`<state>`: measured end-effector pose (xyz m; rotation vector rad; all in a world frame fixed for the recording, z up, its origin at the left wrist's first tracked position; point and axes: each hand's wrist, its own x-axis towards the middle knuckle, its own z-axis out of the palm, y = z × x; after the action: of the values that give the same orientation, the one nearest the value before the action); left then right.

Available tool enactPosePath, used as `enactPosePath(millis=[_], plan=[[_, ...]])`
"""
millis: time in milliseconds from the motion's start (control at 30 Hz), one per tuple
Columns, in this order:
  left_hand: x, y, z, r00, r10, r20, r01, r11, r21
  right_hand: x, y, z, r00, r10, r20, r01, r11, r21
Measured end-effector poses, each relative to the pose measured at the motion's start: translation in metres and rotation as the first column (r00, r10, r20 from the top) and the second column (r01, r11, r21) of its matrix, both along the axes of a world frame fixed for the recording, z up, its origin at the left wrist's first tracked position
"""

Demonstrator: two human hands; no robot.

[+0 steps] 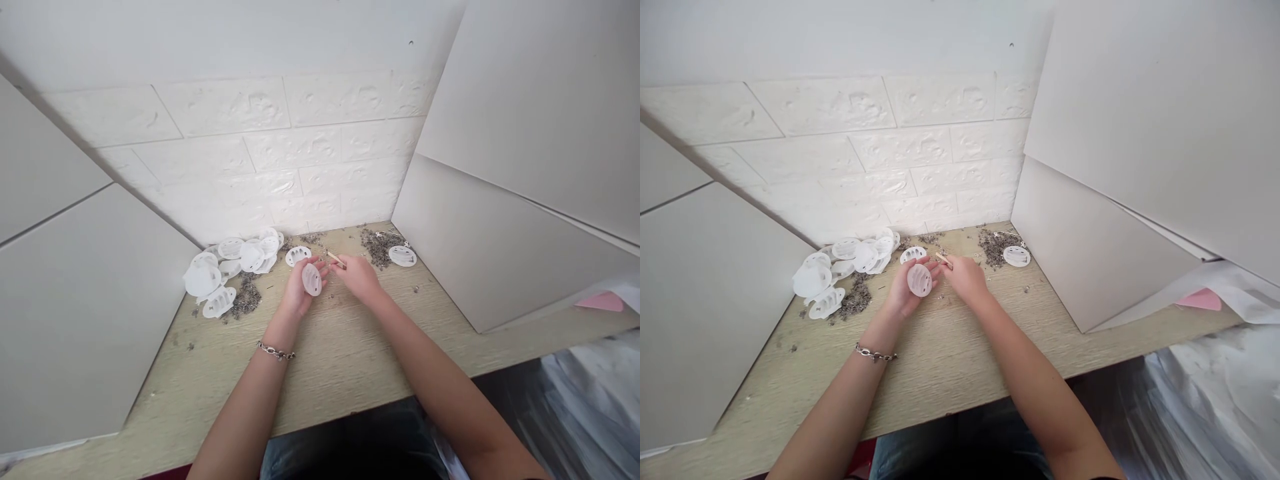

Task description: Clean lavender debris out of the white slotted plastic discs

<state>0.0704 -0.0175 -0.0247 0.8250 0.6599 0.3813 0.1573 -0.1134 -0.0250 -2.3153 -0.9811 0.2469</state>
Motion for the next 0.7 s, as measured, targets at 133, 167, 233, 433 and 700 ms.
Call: enactPosePath(millis=[133, 167, 233, 433, 700], plan=[[-0.001, 0.007, 0.001, 0.988, 0.151, -0.026, -0.15, 0.988, 0.019, 0.007, -0.008, 0.005, 0.995, 0.057, -0.077, -0.068, 0.988, -0.14], [-0.001, 0.008, 0.002, 0.983, 0.181, -0.024, -0.181, 0.983, 0.003, 0.007, -0.009, 0.006, 0.993, 0.061, -0.098, -0.076, 0.984, -0.161], [-0.001, 0.011, 0.003, 0.974, 0.226, -0.023, -0.227, 0.973, -0.046, 0.008, -0.009, 0.006, 0.993, 0.042, -0.115, -0.06, 0.985, -0.164], [-0.007, 0.013, 0.009, 0.958, 0.284, 0.044, -0.27, 0.943, -0.195, 0.007, -0.009, 0.009, 0.999, -0.018, -0.042, 0.015, 0.997, -0.073], [-0.011, 0.015, 0.016, 0.95, 0.303, 0.079, -0.278, 0.932, -0.233, 0.006, -0.01, 0.008, 0.995, -0.015, -0.097, 0.01, 0.999, -0.048]])
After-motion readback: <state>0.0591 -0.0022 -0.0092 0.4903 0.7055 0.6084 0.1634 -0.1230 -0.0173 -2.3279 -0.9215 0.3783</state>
